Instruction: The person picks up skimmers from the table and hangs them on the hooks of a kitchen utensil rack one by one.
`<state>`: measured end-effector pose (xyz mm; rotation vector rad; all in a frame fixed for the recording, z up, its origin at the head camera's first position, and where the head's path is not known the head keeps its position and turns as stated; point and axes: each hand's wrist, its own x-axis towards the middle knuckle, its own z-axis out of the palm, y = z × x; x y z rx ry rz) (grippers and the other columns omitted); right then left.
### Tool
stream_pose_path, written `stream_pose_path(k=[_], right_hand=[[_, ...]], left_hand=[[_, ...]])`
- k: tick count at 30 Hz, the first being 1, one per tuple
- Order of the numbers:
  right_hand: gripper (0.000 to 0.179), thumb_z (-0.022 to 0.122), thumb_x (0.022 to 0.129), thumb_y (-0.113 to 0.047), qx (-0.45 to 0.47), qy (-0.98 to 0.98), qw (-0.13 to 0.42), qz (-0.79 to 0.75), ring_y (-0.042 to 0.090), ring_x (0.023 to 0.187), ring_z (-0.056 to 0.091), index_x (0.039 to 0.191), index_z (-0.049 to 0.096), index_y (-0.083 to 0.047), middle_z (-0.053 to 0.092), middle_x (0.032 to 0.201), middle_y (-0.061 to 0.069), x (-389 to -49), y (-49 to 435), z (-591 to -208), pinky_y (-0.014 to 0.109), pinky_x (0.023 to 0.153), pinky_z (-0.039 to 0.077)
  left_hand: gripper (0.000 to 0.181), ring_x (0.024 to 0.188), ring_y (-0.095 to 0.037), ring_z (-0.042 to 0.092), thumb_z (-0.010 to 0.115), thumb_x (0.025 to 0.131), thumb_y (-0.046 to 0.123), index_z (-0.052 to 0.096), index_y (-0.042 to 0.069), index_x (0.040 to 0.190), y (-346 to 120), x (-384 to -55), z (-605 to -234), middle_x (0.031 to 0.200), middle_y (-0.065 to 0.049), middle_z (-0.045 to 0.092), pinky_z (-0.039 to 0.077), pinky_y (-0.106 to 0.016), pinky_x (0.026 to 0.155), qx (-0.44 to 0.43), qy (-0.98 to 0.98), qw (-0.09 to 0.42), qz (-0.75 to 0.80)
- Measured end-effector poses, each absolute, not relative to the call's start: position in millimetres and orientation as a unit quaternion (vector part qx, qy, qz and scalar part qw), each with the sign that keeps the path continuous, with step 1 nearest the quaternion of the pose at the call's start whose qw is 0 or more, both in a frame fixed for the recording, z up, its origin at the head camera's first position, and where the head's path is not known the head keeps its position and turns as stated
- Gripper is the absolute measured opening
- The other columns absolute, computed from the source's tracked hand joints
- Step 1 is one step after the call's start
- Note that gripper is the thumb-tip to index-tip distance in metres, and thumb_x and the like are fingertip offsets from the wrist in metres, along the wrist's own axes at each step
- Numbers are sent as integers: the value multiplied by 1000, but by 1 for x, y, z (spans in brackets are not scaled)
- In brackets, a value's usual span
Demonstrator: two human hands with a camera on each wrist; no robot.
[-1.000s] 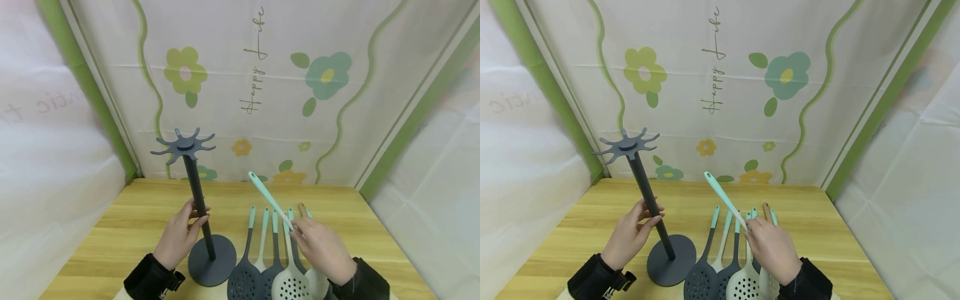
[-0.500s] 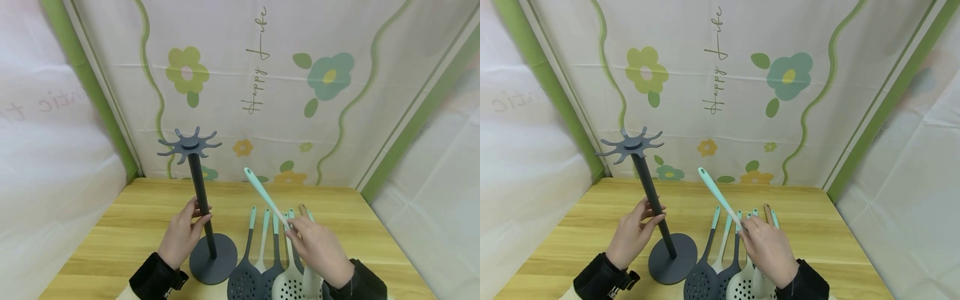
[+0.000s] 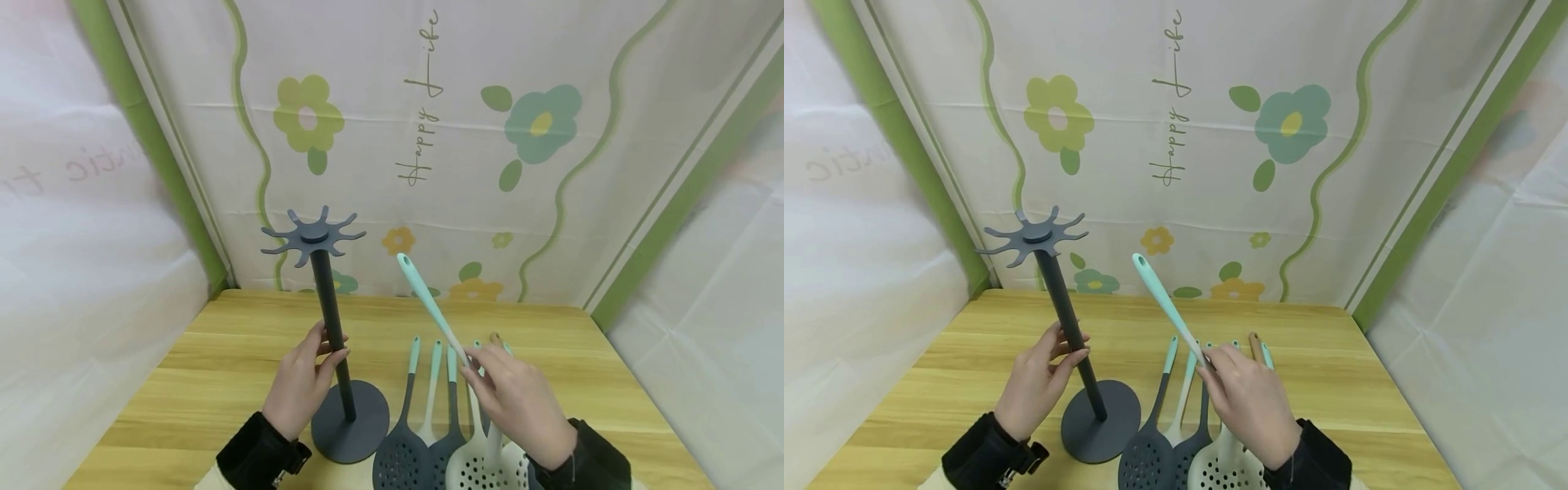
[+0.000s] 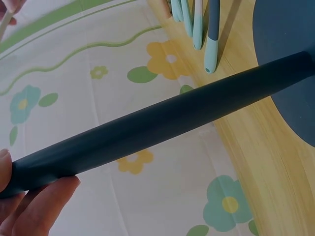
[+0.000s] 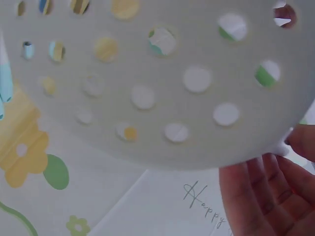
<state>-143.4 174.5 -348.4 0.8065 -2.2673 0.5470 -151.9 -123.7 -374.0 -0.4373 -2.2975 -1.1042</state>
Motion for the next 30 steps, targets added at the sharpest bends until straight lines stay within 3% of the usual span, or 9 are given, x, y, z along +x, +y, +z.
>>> stream_pose_path(k=[4, 11, 15, 22, 30], right_hand=[[21, 77, 83, -6, 323, -855, 340, 222, -9, 60, 34, 102, 70, -9, 54, 82, -12, -143, 172, -344, 13, 48, 33], [26, 76, 83, -3, 339, -840, 345, 247, -5, 67, 54, 107, 72, -9, 58, 86, -10, -143, 169, -337, 11, 55, 44], [26, 76, 82, -1, 350, -834, 344, 252, -3, 70, 55, 108, 72, -6, 61, 87, -7, -145, 166, -331, 12, 57, 48], [28, 77, 81, 0, 373, -816, 354, 264, -2, 71, 58, 108, 72, -5, 63, 88, -6, -148, 160, -322, 9, 61, 48], [34, 80, 74, 6, 387, -800, 365, 277, -1, 68, 58, 107, 73, -2, 65, 86, -4, -150, 153, -316, 10, 55, 46]], left_hand=[[43, 98, -25, 73, 62, 95, 19, 54, 2, 134, -122, -153, -375, 113, -13, 71, 62, -29, 74, -166, -853, 285, -404], [43, 96, -24, 73, 62, 95, 19, 55, 1, 134, -119, -154, -375, 113, -11, 72, 62, -27, 73, -169, -851, 306, -393], [43, 96, -25, 73, 62, 95, 17, 54, 0, 134, -117, -153, -377, 113, -12, 71, 62, -26, 73, -166, -853, 304, -391], [44, 99, -32, 73, 63, 95, 15, 51, 0, 134, -116, -152, -374, 113, -16, 70, 62, -31, 78, -159, -853, 279, -410], [47, 98, -31, 74, 65, 93, 15, 49, 1, 135, -113, -151, -373, 112, -15, 71, 61, -29, 80, -161, -856, 281, -404]])
